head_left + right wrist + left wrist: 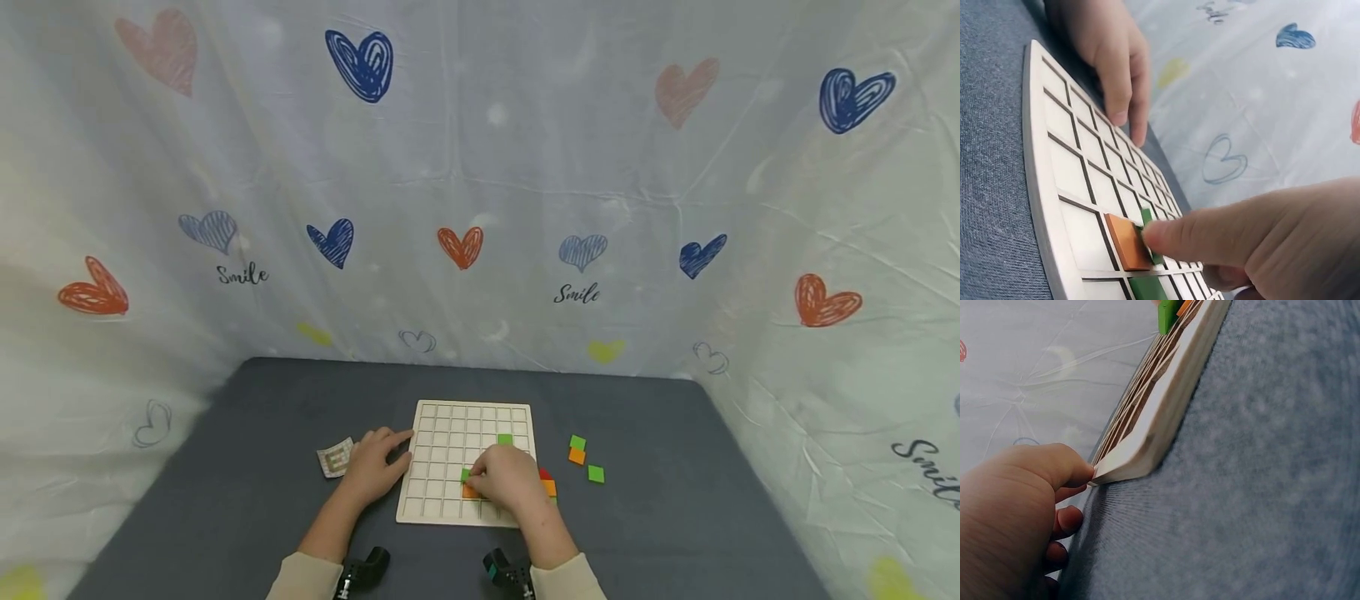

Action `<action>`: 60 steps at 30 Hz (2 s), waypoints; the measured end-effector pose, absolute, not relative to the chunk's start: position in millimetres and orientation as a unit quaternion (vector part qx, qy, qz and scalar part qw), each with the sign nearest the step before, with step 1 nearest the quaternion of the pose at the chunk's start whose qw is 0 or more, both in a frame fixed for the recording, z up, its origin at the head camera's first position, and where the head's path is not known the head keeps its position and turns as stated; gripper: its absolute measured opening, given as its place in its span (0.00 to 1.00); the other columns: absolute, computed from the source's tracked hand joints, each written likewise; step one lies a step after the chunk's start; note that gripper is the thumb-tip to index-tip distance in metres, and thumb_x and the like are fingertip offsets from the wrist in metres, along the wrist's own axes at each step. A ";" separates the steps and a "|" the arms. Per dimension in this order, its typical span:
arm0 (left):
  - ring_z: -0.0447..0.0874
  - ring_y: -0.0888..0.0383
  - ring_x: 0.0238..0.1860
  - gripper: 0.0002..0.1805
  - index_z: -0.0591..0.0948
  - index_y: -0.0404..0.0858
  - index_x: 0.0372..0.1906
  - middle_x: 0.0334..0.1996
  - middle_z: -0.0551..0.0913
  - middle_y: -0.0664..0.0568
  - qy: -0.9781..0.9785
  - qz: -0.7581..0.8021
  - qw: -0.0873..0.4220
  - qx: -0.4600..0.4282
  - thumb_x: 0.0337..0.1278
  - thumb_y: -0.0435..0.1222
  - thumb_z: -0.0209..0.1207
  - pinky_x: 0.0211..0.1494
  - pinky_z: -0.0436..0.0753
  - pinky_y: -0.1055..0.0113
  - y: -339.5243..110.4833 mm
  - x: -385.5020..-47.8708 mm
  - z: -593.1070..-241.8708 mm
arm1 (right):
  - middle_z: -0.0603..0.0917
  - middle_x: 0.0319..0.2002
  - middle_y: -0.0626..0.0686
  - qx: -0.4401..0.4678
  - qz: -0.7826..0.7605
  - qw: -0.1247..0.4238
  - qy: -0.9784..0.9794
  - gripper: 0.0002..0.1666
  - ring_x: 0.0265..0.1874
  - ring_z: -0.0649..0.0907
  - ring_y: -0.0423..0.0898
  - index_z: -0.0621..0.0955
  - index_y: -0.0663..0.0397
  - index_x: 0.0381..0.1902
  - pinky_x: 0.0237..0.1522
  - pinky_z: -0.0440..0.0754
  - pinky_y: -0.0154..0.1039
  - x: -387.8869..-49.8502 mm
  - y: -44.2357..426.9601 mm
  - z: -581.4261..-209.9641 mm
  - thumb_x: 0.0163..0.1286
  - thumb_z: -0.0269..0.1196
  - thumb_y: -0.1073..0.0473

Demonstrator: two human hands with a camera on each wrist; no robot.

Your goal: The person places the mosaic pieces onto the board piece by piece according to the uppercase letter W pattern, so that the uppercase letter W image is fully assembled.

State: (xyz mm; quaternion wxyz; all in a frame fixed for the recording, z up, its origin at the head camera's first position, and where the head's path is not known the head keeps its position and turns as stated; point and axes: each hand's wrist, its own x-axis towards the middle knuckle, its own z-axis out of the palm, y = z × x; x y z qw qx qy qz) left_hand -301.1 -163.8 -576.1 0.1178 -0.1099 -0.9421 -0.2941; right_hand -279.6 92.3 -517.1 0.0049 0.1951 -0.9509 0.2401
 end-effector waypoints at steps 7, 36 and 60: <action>0.60 0.59 0.31 0.21 0.84 0.41 0.63 0.31 0.70 0.58 -0.942 -0.296 0.113 -0.107 0.67 0.40 0.64 0.39 0.59 0.57 -163.0 -299.7 -573.9 | 0.86 0.25 0.39 0.175 0.210 0.041 -0.961 0.09 0.22 0.79 0.37 0.90 0.41 0.21 0.24 0.76 0.38 -279.3 89.5 -518.3 0.60 0.75 0.57; 0.61 0.59 0.31 0.21 0.84 0.42 0.63 0.31 0.70 0.57 -0.944 -0.292 0.111 -0.104 0.67 0.39 0.64 0.39 0.59 0.57 -162.8 -301.7 -574.1 | 0.85 0.30 0.50 0.009 0.300 0.065 -0.952 0.09 0.20 0.75 0.42 0.91 0.50 0.44 0.20 0.70 0.40 -297.2 177.6 -515.9 0.67 0.71 0.57; 0.61 0.59 0.31 0.21 0.85 0.42 0.62 0.29 0.69 0.58 -0.941 -0.300 0.112 -0.105 0.66 0.38 0.65 0.39 0.59 0.57 -163.1 -300.9 -573.9 | 0.84 0.38 0.58 -0.105 0.324 -0.009 -0.940 0.16 0.31 0.79 0.53 0.84 0.61 0.40 0.37 0.78 0.53 -292.8 237.7 -527.8 0.58 0.76 0.58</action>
